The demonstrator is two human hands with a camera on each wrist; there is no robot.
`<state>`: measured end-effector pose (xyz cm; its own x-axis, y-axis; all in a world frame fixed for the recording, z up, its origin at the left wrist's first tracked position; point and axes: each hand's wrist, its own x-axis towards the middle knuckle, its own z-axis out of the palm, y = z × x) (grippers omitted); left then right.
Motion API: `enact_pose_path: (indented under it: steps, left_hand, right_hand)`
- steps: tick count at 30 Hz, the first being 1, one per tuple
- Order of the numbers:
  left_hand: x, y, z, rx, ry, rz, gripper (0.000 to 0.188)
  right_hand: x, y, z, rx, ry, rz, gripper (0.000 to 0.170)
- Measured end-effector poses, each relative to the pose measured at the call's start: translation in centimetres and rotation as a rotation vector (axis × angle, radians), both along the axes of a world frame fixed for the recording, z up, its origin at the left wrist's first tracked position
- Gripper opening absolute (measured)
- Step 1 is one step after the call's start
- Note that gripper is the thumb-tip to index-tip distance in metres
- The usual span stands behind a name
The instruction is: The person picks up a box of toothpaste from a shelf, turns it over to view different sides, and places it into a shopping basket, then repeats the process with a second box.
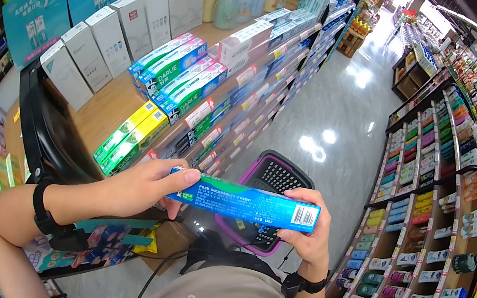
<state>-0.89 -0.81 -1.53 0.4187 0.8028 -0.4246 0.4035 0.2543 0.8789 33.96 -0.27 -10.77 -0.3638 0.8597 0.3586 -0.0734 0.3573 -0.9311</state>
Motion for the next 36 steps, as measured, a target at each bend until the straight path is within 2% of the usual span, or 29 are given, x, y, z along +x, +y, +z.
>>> enact_pose_path:
  steps: [10,13,17,23,29,34,36]
  left_hand:
    - [0.3,0.1,0.0,-0.004,-0.038,0.051,0.054]
    - [0.4,0.1,-0.1,-0.017,-0.081,0.070,0.052]
    - [0.2,0.1,0.2,0.014,-0.142,0.022,0.047]
    - [0.3,-0.1,0.2,-0.005,-0.261,0.032,0.052]
    - [0.4,-0.2,0.0,0.192,-0.056,-0.088,0.063]
    - [0.7,0.0,0.9,0.187,0.040,-0.120,0.062]
    - [0.7,0.0,1.0,0.242,0.128,-0.163,0.063]
  right_hand:
    - [-0.3,0.4,-0.1,0.001,-0.016,-0.013,0.070]
    - [-0.3,0.3,0.3,-0.032,0.012,0.012,0.074]
    - [-0.4,0.6,0.5,0.046,0.000,-0.036,0.080]
    - [0.1,0.3,-0.2,-0.002,0.012,0.001,0.093]
    - [0.3,1.1,-1.3,0.010,0.046,-0.007,0.100]
    - [-0.9,1.5,-1.1,0.100,0.160,0.020,0.107]
    - [-0.5,1.8,-1.3,0.218,0.040,-0.039,0.113]
